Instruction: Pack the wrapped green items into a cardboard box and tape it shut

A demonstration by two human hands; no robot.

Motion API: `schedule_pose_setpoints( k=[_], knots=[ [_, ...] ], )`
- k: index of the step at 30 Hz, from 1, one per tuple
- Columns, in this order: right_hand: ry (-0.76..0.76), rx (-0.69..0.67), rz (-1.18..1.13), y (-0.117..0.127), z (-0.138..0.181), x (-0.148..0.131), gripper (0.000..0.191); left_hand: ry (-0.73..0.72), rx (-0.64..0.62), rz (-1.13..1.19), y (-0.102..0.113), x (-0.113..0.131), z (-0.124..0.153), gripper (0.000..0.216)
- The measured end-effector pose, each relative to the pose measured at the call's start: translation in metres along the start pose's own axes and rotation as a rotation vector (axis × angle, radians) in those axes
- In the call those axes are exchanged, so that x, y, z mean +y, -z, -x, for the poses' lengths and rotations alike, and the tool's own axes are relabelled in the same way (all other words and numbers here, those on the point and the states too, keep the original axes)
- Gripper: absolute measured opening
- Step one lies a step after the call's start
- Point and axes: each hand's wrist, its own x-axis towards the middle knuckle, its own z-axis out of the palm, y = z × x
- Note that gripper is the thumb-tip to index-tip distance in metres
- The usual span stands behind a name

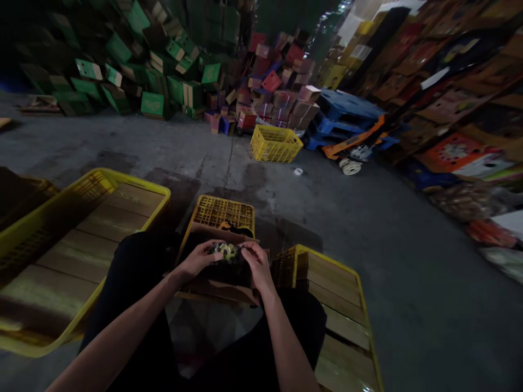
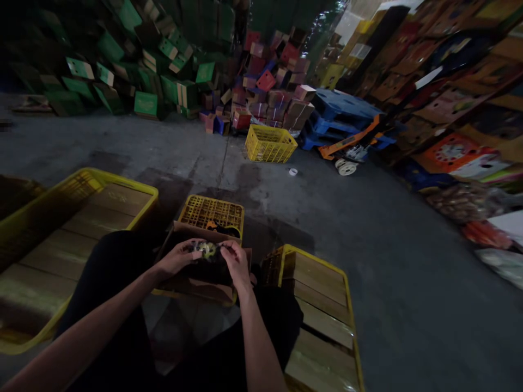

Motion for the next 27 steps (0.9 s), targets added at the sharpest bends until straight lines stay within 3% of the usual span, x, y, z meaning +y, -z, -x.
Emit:
schedule_pose_setpoints(
  k=[8, 13, 23, 27],
  knots=[
    [0.008, -0.084, -0.045, -0.002, 0.003, -0.009, 0.034, -0.111, 0.065, -0.154, -0.002, 0.006, -0.001, 0.054],
    [-0.014, -0.037, -0.002, -0.002, 0.001, -0.005, 0.019, -0.139, 0.076, -0.183, -0.004, 0.008, -0.001, 0.051],
    [-0.018, 0.156, -0.073, 0.004, -0.003, 0.006, 0.017, -0.144, 0.057, -0.024, 0.001, 0.001, -0.002, 0.055],
    [-0.057, 0.103, -0.113, 0.004, -0.003, 0.006, 0.029, -0.144, 0.097, -0.034, 0.005, -0.002, -0.004, 0.048]
  ],
)
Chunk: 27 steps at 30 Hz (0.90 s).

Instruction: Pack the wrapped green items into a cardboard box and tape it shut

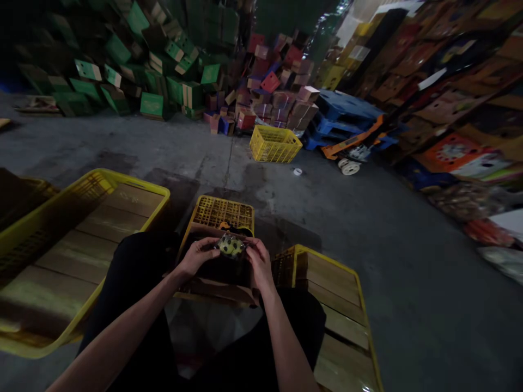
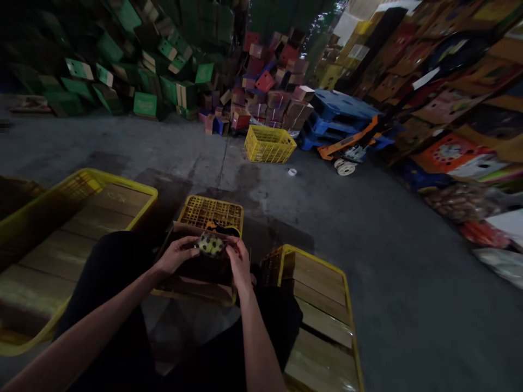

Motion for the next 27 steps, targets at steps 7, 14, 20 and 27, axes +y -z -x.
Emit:
schedule_pose_setpoints(
  k=[7, 14, 20, 27],
  knots=[
    [-0.095, -0.069, -0.057, -0.003, -0.001, 0.006, 0.035, -0.003, 0.057, 0.0, -0.003, 0.003, 0.0, 0.041],
    [-0.118, -0.13, 0.002, -0.01, 0.004, 0.004, 0.043, 0.024, 0.096, 0.02, -0.003, 0.002, -0.001, 0.041],
    [-0.138, -0.153, -0.002, -0.011, 0.004, 0.004, 0.041, 0.068, 0.116, 0.159, -0.003, 0.005, 0.001, 0.034],
    [-0.157, -0.186, -0.005, -0.013, 0.005, 0.002, 0.041, 0.051, 0.123, 0.229, -0.003, 0.004, 0.0, 0.034]
  ],
)
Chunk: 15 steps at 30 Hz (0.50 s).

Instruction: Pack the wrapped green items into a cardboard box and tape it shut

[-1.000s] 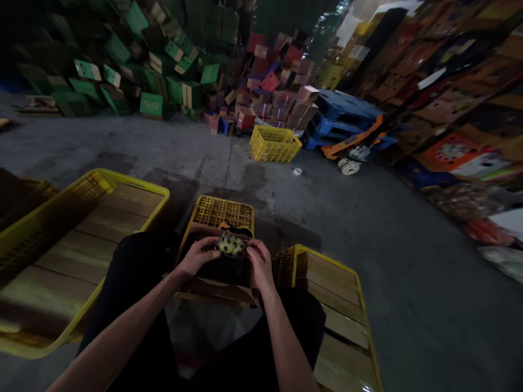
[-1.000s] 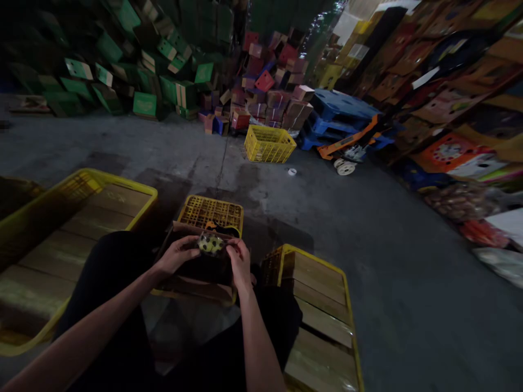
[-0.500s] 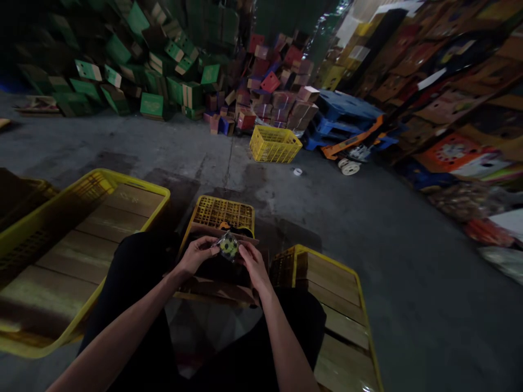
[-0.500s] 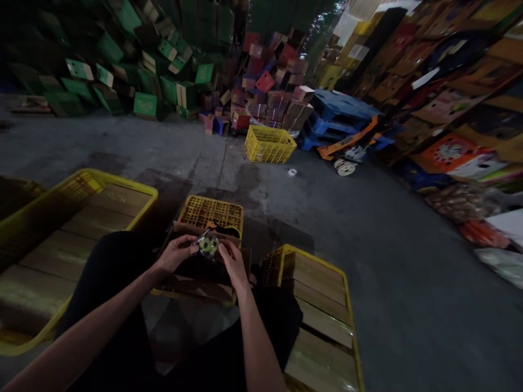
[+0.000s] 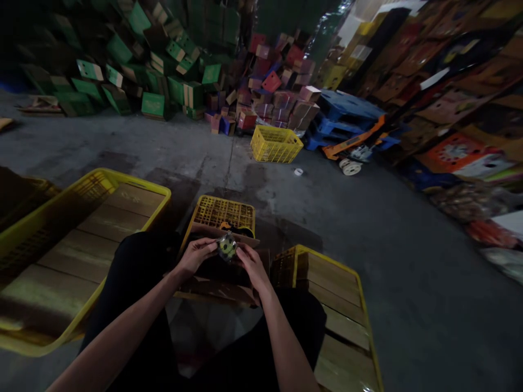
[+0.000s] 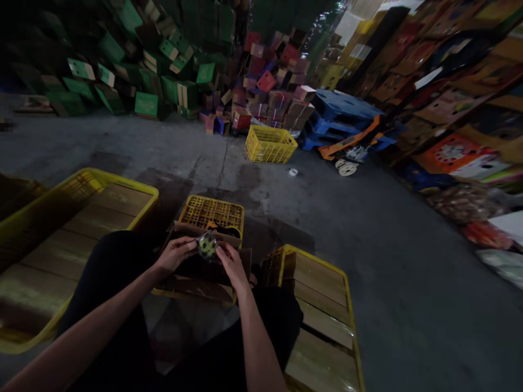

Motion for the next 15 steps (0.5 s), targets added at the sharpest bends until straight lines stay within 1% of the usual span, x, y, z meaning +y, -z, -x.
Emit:
schedule_pose_setpoints(
  k=[5, 11, 15],
  knots=[
    [-0.013, -0.016, -0.037, -0.0007, 0.0013, 0.0, 0.04, -0.005, -0.006, 0.02, 0.0007, -0.0016, -0.0001, 0.033],
    [-0.008, -0.062, -0.024, 0.0024, 0.0015, 0.0028, 0.042, 0.017, 0.012, 0.032, 0.0025, -0.0014, 0.0003, 0.034],
    [0.004, -0.042, -0.01, 0.0015, 0.0014, 0.0024, 0.043, 0.02, 0.014, 0.015, 0.0031, -0.0013, 0.0007, 0.035]
  ],
)
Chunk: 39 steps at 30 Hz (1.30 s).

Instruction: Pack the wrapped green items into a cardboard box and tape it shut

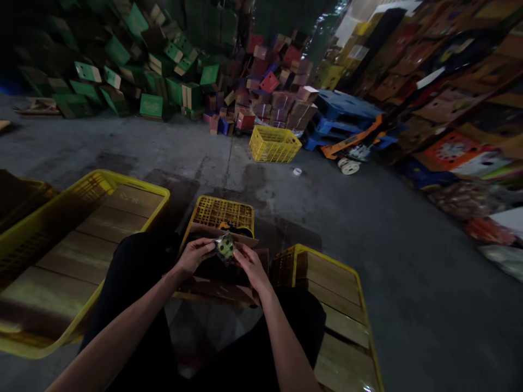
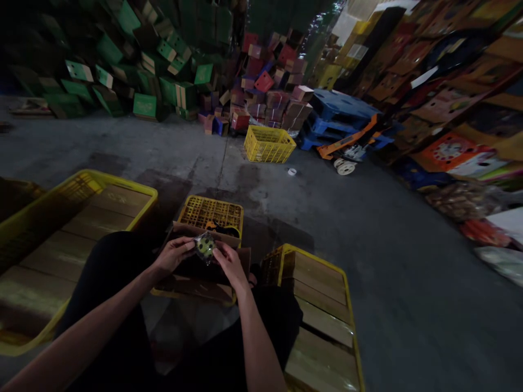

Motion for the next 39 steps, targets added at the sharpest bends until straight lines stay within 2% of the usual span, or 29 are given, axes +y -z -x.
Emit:
schedule_pose_setpoints(
  k=[4, 8, 10, 15, 20, 23, 26, 30, 33, 39],
  knots=[
    [0.077, 0.037, 0.081, -0.001, -0.001, -0.003, 0.04, 0.022, -0.02, 0.009, -0.002, 0.0, 0.001, 0.041],
    [0.104, 0.097, 0.166, -0.001, -0.001, -0.007, 0.041, 0.033, -0.079, -0.019, -0.005, 0.0, 0.002, 0.065],
    [0.104, 0.116, 0.197, -0.002, -0.001, -0.009, 0.042, 0.006, -0.107, -0.026, -0.006, 0.0, 0.001, 0.07],
    [0.098, 0.086, 0.216, -0.007, 0.001, -0.015, 0.047, -0.01, -0.085, -0.021, -0.002, -0.003, -0.001, 0.07],
    [0.094, 0.026, 0.077, -0.006, 0.002, -0.016, 0.051, -0.02, -0.079, 0.01, -0.002, -0.001, -0.001, 0.068],
    [0.031, -0.01, 0.031, -0.006, 0.003, -0.012, 0.062, -0.017, -0.062, 0.043, -0.004, 0.001, 0.0, 0.068],
    [-0.021, -0.047, 0.053, -0.007, 0.004, -0.008, 0.059, -0.01, -0.056, 0.053, -0.005, 0.0, 0.001, 0.068],
    [0.071, 0.032, 0.141, -0.006, 0.002, -0.006, 0.048, 0.024, -0.09, 0.049, -0.005, -0.001, 0.001, 0.063],
    [0.157, 0.072, 0.161, -0.005, 0.001, -0.007, 0.046, 0.077, -0.1, 0.078, -0.003, -0.003, 0.001, 0.06],
    [0.214, 0.043, 0.206, -0.002, 0.0, -0.005, 0.047, 0.25, -0.099, 0.131, 0.0, 0.002, 0.001, 0.075]
  ],
)
